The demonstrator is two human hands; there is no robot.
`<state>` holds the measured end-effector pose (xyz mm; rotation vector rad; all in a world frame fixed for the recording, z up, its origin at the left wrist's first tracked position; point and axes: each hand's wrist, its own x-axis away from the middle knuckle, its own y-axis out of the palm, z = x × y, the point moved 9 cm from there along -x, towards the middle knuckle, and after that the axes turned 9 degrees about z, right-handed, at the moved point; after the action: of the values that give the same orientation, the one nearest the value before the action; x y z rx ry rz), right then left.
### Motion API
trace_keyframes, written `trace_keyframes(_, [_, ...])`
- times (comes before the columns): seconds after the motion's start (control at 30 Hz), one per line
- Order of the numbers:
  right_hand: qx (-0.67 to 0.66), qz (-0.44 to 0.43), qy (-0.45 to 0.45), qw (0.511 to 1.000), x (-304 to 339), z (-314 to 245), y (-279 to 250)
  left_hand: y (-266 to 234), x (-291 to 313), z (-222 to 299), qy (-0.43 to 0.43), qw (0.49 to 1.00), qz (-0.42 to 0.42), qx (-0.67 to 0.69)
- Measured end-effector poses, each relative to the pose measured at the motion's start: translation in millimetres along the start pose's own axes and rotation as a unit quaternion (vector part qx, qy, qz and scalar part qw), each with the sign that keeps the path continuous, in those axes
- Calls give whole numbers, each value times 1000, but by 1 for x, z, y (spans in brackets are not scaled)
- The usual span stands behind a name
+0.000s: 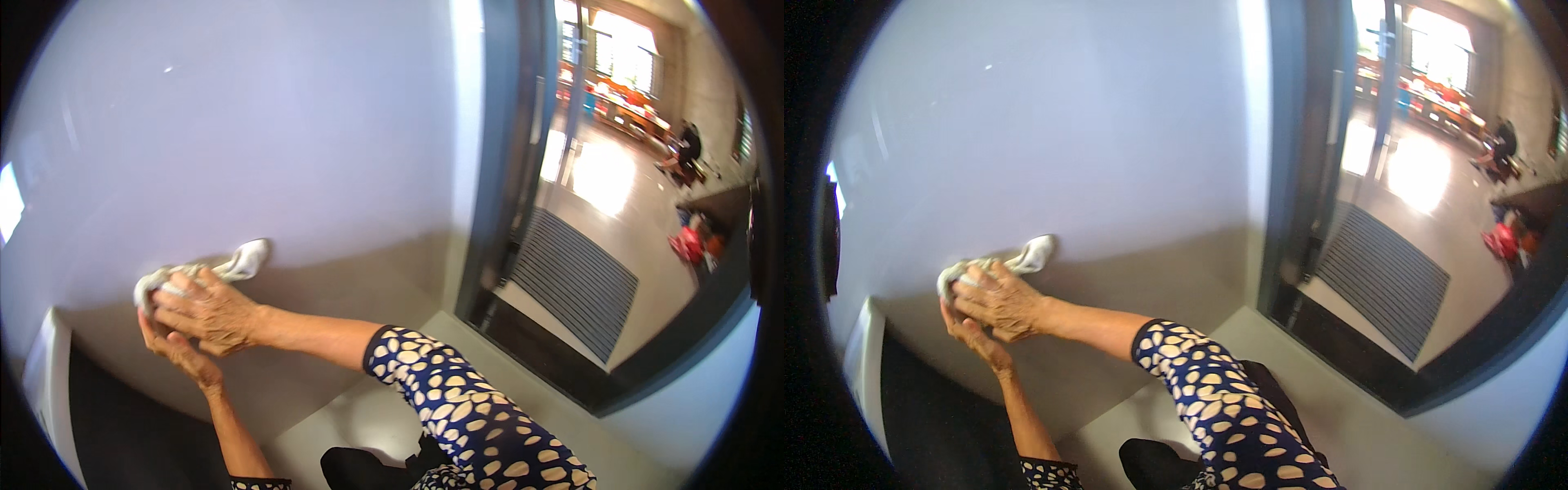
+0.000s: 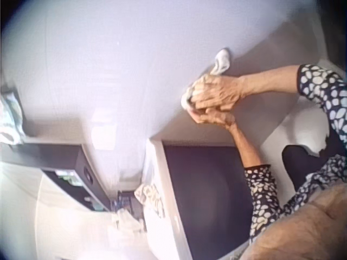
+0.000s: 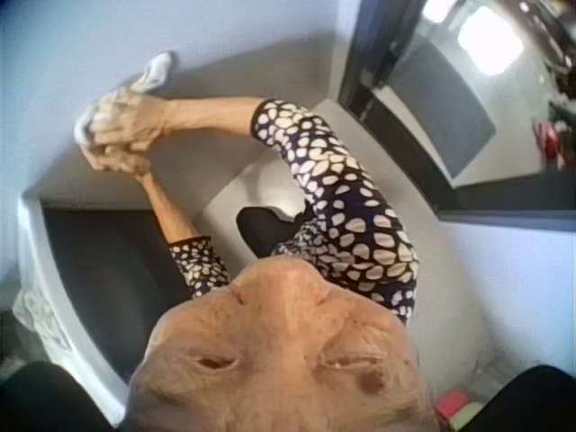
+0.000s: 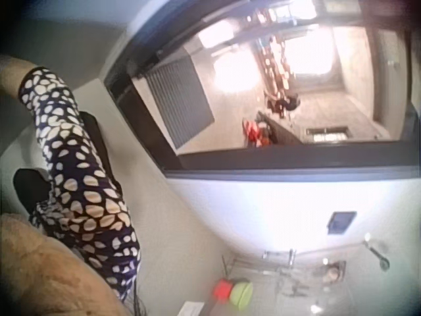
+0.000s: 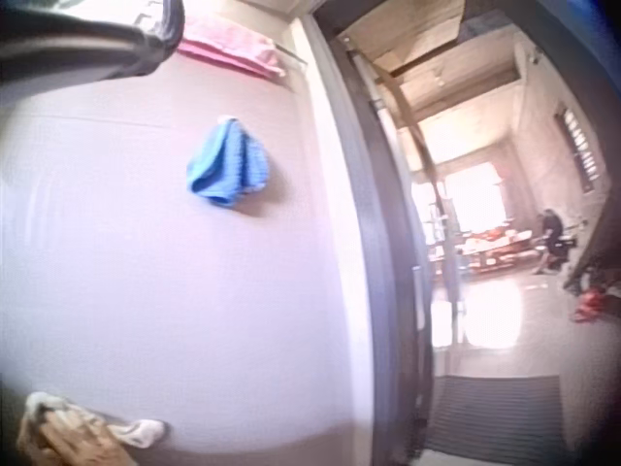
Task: The person wipes a bathroom wall and sink area using a white cloth. They clean the wall above the sink, the sink basin, and the wall near the shower door, moving methodically across the surfaces.
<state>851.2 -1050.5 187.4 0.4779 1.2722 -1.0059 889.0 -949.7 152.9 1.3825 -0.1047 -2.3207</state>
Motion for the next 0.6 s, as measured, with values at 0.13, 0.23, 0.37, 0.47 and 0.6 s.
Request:
trace_keyframes(0.13, [-184, -31, 94, 978, -7, 20, 19, -13, 2, -57, -219, 966, 124, 51])
trace_keyframes(0.23, [-322, -109, 172, 925, -9, 40, 32, 22, 18, -97, -370, 903, -49, 214])
trace_keyframes(0.37, [-264, -72, 184, 944, -36, 83, 18, -14, -4, -104, -270, 926, -139, 222])
trace_keyframes(0.47, [-6, 116, 71, 991, -98, 110, -32, -105, -66, -89, -55, 994, -90, 22])
trace_keyframes(0.6, [156, 95, 32, 983, -97, 150, -47, -85, -86, -93, -68, 989, 33, -128])
